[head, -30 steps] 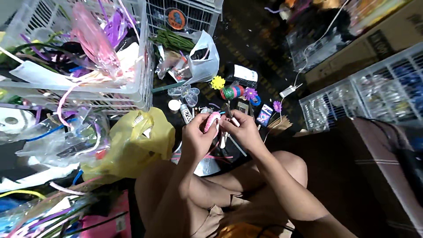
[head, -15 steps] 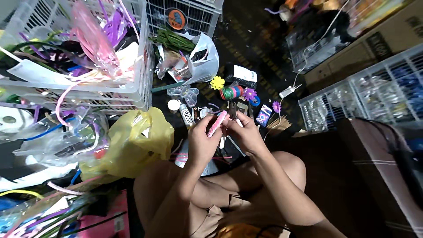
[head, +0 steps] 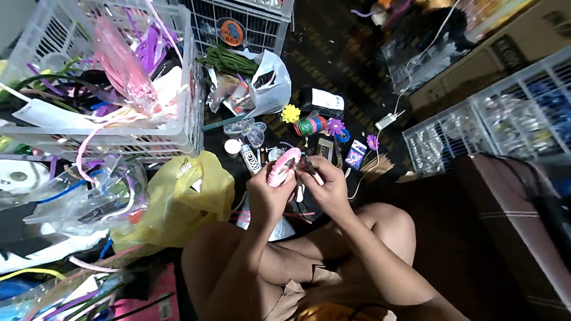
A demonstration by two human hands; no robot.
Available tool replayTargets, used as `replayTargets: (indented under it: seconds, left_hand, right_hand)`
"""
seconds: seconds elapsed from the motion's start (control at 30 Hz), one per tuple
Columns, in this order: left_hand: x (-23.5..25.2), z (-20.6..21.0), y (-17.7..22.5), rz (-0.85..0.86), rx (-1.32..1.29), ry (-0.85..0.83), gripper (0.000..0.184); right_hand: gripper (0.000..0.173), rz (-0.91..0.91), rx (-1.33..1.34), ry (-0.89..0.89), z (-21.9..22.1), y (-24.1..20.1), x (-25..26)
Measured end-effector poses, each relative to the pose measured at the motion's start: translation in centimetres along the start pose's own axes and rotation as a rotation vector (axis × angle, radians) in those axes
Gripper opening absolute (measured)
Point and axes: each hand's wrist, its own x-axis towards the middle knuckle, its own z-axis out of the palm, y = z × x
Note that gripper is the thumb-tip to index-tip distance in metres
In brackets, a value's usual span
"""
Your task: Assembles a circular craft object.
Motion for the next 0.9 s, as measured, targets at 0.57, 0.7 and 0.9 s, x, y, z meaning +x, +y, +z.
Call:
replayTargets:
  seconds: [0.57,0.7,0.9]
  left_hand:
    - [1.0,-0.7,-0.2,-0.218,-0.599,-0.106,0.014]
    - [0.7,-0.5,0.5,-0.352,-0.746,-0.094,0.026]
    - [0.9,-0.3,0.2,-0.345,-0.704,-0.079,0.027]
  right_hand:
    - [0.034,-0.308,-0.454,-0.009,-1.9,1.1,-0.3]
    - [0.037,-0.361,-0.650,-0.014,-2.5,1.9,0.0]
    - [0.035,-0.396,-0.749,-0.085,-2.4,1.7,1.1]
